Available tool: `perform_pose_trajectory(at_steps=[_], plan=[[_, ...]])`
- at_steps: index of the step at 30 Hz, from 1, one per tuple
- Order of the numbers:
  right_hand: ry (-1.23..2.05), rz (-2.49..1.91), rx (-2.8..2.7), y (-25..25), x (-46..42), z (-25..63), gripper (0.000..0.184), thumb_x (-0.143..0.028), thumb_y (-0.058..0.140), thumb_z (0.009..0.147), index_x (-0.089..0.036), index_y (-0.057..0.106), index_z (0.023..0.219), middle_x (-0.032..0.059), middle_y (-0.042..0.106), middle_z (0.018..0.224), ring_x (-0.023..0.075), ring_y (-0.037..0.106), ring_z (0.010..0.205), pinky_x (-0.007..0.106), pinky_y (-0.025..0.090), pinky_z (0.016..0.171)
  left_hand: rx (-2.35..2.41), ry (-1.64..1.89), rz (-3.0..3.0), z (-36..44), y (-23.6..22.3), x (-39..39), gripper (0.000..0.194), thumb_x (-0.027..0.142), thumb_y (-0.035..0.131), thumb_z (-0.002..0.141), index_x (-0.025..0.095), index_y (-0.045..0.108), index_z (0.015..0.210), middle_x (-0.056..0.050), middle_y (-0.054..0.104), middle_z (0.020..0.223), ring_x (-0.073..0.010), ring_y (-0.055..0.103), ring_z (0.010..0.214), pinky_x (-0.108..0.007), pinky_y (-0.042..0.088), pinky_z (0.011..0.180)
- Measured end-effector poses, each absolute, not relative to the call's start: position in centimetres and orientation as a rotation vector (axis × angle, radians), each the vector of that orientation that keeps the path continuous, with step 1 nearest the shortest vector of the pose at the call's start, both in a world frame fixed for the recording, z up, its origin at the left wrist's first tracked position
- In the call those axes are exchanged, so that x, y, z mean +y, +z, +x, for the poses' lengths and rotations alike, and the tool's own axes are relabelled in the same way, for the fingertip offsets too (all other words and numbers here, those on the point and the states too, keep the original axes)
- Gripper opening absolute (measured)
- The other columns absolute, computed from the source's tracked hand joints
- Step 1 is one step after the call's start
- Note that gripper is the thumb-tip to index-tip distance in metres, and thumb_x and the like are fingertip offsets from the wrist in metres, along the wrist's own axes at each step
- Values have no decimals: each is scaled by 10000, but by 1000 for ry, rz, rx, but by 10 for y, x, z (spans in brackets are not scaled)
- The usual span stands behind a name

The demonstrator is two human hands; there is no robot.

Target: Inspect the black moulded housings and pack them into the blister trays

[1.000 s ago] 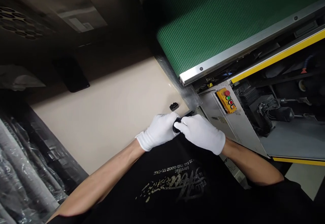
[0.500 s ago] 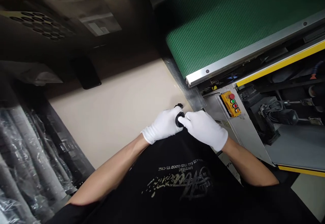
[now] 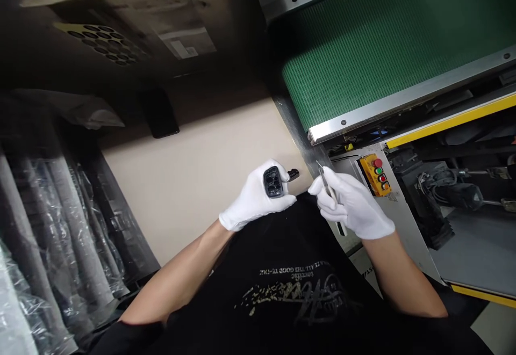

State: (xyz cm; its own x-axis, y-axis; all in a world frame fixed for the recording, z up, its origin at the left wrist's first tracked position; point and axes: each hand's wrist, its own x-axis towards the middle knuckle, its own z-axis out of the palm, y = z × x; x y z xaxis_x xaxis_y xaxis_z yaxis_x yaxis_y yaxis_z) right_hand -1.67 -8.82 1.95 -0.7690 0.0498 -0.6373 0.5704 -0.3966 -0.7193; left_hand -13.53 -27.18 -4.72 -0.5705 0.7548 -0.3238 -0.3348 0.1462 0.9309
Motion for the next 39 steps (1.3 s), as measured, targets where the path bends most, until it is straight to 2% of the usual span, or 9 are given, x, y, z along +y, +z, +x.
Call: perform_pose_trajectory(at_steps=[4, 9, 13, 16, 22, 28, 32, 36, 39], plan=[[-1972, 720, 1811, 45, -97, -14, 495, -594, 530, 1103, -171, 687, 898, -60, 504, 617, 68, 343, 487, 238, 280, 473, 1471, 1628, 428, -134, -36, -274, 429, 240, 886, 680, 209, 531, 919, 54, 650, 690, -94, 568, 555, -220, 462, 531], [-1230, 376, 2490, 74, -111, -20, 385, -352, 467, 1148, -200, 697, 880, -13, 625, 729, 120, 539, 646, 269, 400, 627, 1529, 1616, 480, -132, -32, -276, 396, 235, 858, 653, 209, 552, 903, 32, 670, 717, -116, 603, 602, -246, 513, 567], [-489, 182, 2825, 83, -130, -27, 273, -264, 489, 1124, -205, 752, 1166, 23, 696, 759, 146, 590, 630, 282, 361, 620, 1702, 1587, 565, -133, -24, -277, 332, 213, 794, 613, 203, 577, 865, 26, 667, 758, -103, 585, 627, -232, 483, 568], [-124, 204, 2860, 88, -141, -35, 306, -329, 491, 1131, -167, 750, 1157, 50, 677, 711, 158, 587, 595, 287, 311, 591, 1790, 1535, 619, -133, -22, -281, 297, 242, 775, 629, 208, 579, 850, 30, 661, 771, -97, 569, 614, -232, 466, 555], [-195, 152, 2756, 89, -147, -50, 257, -226, 553, 1049, -149, 729, 879, 131, 691, 753, 212, 618, 661, 321, 352, 596, 1864, 1476, 704, -132, -27, -284, 269, 299, 743, 678, 221, 569, 867, 33, 683, 769, -111, 587, 628, -251, 484, 586], [-209, 142, 2712, 83, -149, -53, 185, -148, 579, 972, -167, 744, 891, 144, 710, 779, 246, 631, 691, 349, 390, 597, 1858, 1411, 811, -136, -28, -281, 234, 285, 711, 703, 223, 551, 863, 45, 669, 749, -103, 567, 627, -251, 478, 602], [-181, 160, 2683, 80, -149, -55, 180, -125, 582, 955, -179, 746, 906, 124, 706, 779, 229, 637, 686, 335, 339, 547, 1921, 1359, 907, -137, -33, -282, 186, 289, 692, 768, 217, 545, 856, 38, 654, 746, -99, 550, 618, -248, 445, 588], [-265, 185, 2630, 75, -144, -55, 237, -134, 542, 1013, -183, 753, 917, 111, 710, 797, 225, 657, 684, 339, 289, 546, 1986, 1320, 1031, -135, -42, -283, 110, 264, 638, 814, 213, 550, 858, 19, 671, 775, -111, 568, 625, -260, 431, 596], [-355, 199, 2605, 66, -139, -53, 362, -264, 457, 1124, -183, 761, 942, 103, 733, 817, 210, 670, 711, 343, 294, 585, 2068, 1247, 1042, -132, -51, -280, 98, 279, 607, 840, 219, 530, 841, 10, 659, 748, -126, 566, 609, -275, 425, 596]])
